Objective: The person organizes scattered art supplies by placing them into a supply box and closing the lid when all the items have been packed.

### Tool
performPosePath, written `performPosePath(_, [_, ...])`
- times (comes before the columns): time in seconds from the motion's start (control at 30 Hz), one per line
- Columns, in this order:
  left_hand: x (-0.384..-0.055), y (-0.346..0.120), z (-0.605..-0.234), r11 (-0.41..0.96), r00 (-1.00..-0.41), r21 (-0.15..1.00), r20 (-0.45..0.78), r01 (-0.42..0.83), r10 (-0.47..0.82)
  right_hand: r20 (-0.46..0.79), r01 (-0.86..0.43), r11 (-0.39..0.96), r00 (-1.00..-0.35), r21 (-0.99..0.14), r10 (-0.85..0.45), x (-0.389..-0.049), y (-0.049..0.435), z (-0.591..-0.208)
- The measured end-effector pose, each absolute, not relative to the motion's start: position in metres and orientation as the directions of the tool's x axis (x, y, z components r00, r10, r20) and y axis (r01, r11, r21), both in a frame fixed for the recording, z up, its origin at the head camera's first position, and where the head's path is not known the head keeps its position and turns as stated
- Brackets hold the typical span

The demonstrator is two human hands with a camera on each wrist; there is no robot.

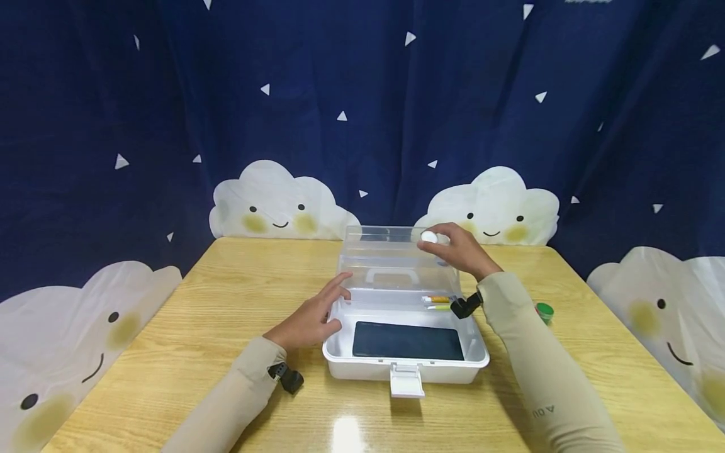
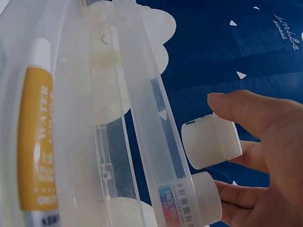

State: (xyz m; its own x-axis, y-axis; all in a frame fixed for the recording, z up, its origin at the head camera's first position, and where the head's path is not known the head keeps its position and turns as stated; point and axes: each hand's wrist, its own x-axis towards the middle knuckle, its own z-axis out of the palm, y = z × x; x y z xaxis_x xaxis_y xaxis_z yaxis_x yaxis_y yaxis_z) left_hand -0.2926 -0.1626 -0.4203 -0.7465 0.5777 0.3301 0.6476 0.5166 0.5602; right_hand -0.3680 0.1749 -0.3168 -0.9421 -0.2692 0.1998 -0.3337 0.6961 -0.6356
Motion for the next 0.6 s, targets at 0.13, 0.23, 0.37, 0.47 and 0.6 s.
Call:
performPosePath(0.13, [-0.2928,-0.1628,-0.4203,0.516,-0.747,0.560,0.333,0.648,0.575,0.198,-0.353,0.691,-0.934,-0.631,-0.297,-0.3690,0.1727,-0.3175])
performPosePath(0.23, [-0.2937,-0.1627,-0.4213,0.520,-0.751,0.563,0.325,0.643,0.575,0.183,-0.343,0.699,-0.938,-0.627,-0.295,-0.3697,0.1712,-0.3188])
performPosePath(0.37, [-0.2931,-0.1624,-0.4209,0.526,-0.757,0.567,0.318,0.634,0.571,0.172,-0.335,0.705,-0.940,-0.625,-0.295,-0.3709,0.1696,-0.3211])
performPosePath(0.47, [-0.2925,-0.1622,-0.4202,0.523,-0.758,0.572,0.316,0.632,0.571,0.169,-0.342,0.710,-0.937,-0.616,-0.304,-0.3712,0.1681,-0.3224])
performPosePath(0.6, [-0.2926,-0.1619,-0.4206,0.516,-0.754,0.571,0.325,0.638,0.571,0.175,-0.361,0.718,-0.930,-0.595,-0.322,-0.3708,0.1658,-0.3227])
